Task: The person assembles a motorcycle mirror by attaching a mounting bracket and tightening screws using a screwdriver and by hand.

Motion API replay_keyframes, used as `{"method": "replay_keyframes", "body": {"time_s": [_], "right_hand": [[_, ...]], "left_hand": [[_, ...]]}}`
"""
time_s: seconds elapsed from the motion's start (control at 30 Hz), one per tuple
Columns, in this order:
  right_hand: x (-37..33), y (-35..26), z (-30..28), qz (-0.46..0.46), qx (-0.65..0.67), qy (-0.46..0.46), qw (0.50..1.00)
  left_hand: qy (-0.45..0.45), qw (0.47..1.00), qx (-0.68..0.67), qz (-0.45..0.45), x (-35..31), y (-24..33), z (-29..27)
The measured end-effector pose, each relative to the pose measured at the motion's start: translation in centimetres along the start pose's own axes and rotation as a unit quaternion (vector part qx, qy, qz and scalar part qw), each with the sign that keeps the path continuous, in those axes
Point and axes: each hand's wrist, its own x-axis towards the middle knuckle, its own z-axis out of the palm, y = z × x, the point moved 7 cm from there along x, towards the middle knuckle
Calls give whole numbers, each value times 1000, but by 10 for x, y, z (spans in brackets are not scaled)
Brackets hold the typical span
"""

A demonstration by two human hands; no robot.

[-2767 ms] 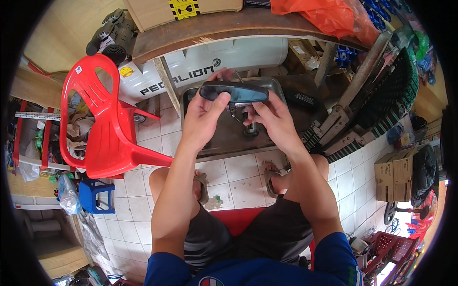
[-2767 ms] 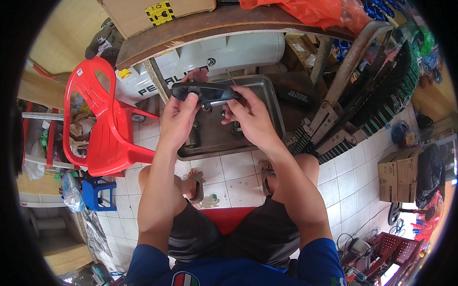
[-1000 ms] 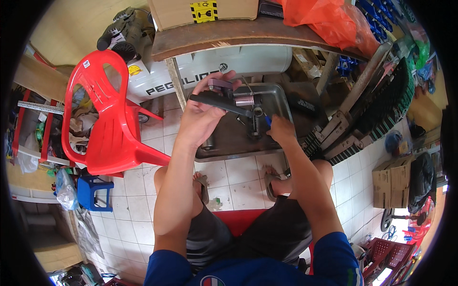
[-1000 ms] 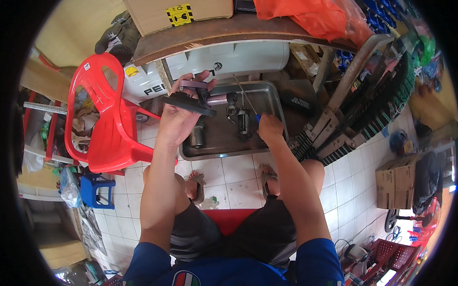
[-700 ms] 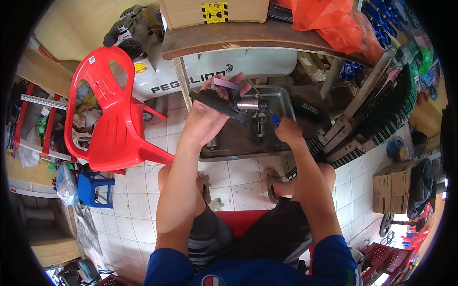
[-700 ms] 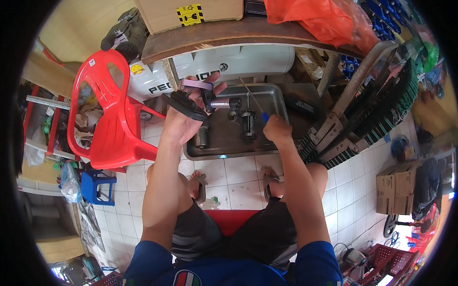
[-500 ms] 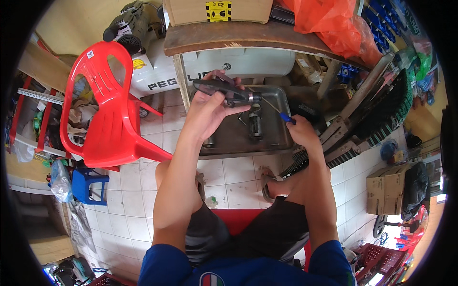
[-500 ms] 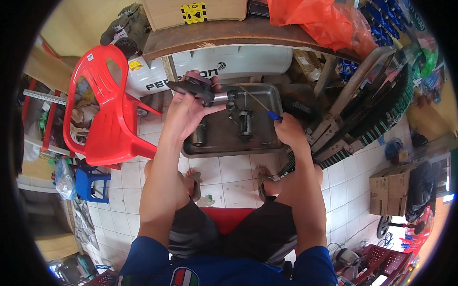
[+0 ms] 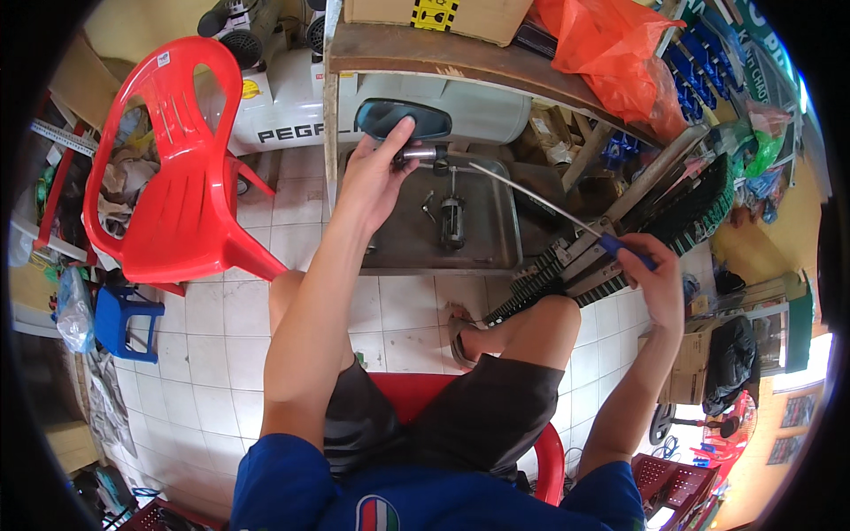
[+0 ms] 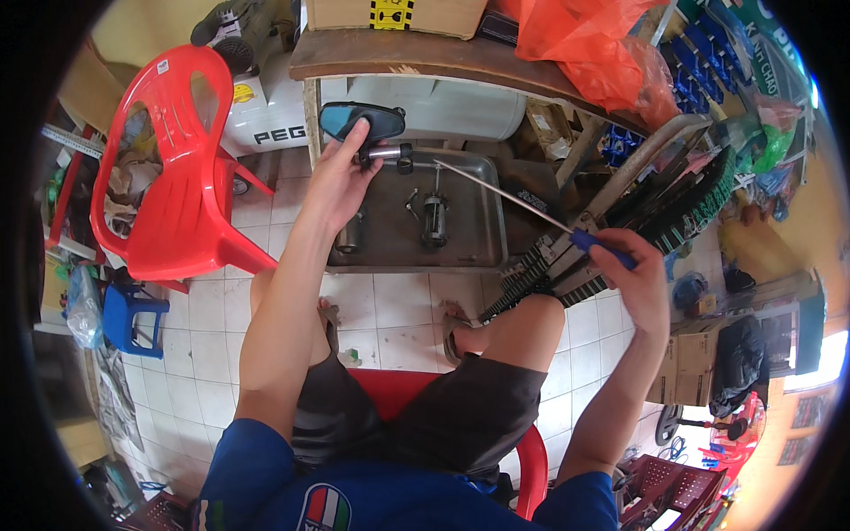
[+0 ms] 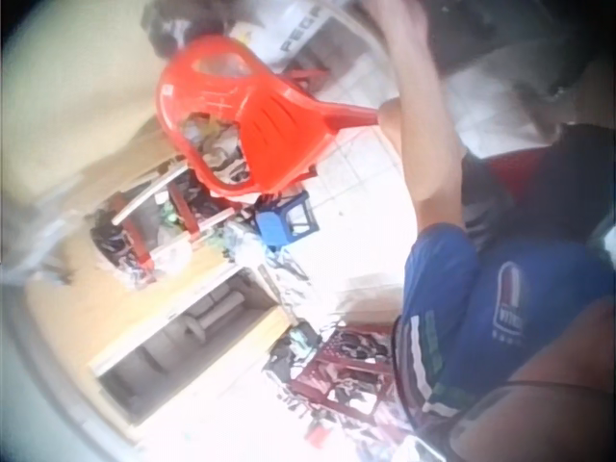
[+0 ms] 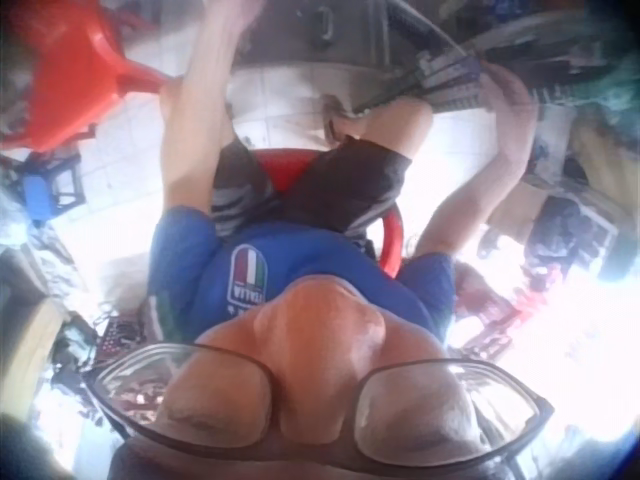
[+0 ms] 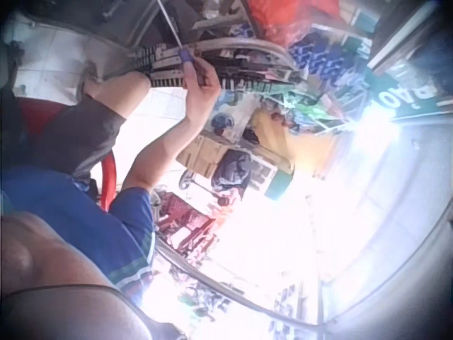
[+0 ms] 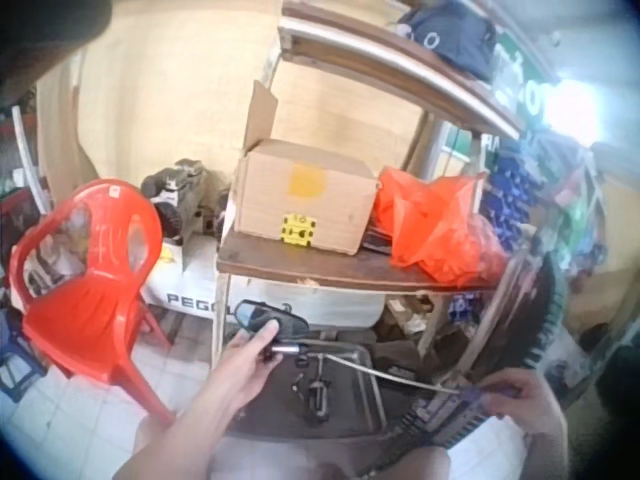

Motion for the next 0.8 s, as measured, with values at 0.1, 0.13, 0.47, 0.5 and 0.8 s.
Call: {"method": "replay_keyframes", "body": {"time_s": [0.1,0.13,0.47,0.5,0.8], "right_hand": [[-15,-31,-22,-71,-2,11,997],[-19,-46,-24,-94,-21,15,995],[-41,-193,41,-314,-303,-29,899],[-41,-199,47,-335,-332,-27,881],[-36,-220,66,-390,-383,-24,837]], "left_hand": [[-27,999,-19,-28,-2,-5,8],[-37,998,-20,-38,-3,-6,10],[-110,992,-7,-57,-7,-21,24],[-112,992,-1,-55,-9,-21,26],[-111,991,50,-46,-14,-16,29]]}}
